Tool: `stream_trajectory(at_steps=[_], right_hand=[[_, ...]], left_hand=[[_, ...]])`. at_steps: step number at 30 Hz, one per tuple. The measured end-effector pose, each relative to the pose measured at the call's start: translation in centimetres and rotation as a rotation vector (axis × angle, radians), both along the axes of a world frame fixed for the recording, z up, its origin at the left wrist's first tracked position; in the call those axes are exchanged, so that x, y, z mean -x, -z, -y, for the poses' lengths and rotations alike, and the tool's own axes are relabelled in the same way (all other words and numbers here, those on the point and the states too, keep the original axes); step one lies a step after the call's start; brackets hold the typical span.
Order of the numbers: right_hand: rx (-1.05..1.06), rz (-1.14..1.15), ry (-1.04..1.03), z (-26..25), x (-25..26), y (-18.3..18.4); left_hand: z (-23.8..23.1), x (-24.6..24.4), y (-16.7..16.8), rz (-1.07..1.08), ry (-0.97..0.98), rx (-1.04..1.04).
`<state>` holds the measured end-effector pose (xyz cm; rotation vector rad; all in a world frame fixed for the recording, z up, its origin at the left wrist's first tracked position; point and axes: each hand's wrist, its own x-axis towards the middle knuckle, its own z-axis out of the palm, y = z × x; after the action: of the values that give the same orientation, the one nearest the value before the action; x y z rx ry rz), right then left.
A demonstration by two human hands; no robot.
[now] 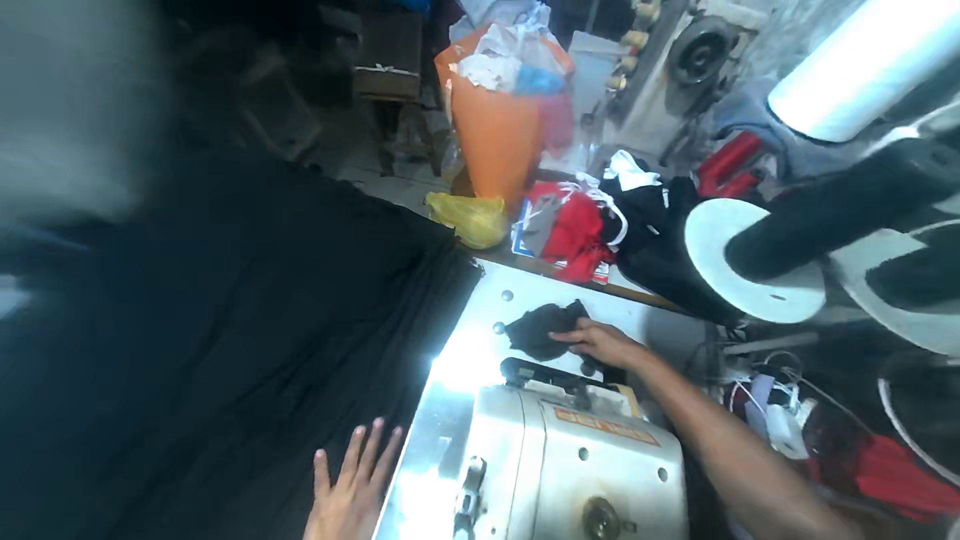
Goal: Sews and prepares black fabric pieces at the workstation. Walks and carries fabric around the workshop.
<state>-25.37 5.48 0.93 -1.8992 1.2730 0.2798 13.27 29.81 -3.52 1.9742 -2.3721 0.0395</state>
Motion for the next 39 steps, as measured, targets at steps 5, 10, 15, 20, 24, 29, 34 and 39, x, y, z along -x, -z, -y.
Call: stream_trajectory(at_steps=[5,10,15,20,24,29,34,39], right_hand=[[0.104,-0.095,-0.268,3.0,-6.0,0.1],[0.329,-0.109,-0.012,5.9,-6.0,1.7],[0.227,-0.242,0.170,4.2,-2.1,1.0],[0.191,-0.299,0.324,-0.6,3.5,0.7],[0.117,-0.485,0.448,-4.2,7.5,-1.5],[0.191,-0.446,0.629,-7.8,9.9,-4.6],[0.236,0.294,1.218,-12.7,7.9,-7.1],[0.219,0.606,1.480,-20.5,6.6,-8.7]], left_hand=[[-0.1,-0.1,0.7,-0.022,-0.025,-0.010],[0.0,-0.1,0.8,-0.041,-0.039,0.007],[-0.2,-0.2,0.9,-0.035,-0.040,0.016],[-0.3,-0.4,0.9,-0.028,-0.026,0.035],[-0.2,-0.4,0.4,-0.041,-0.019,0.005],[-0.4,-0.4,-0.3,-0.030,-0.021,-0.051],[-0.3,-0.5,-0.9,-0.053,-0.021,-0.180],[-0.1,-0.8,-0.9,-0.007,-0.041,-0.301]])
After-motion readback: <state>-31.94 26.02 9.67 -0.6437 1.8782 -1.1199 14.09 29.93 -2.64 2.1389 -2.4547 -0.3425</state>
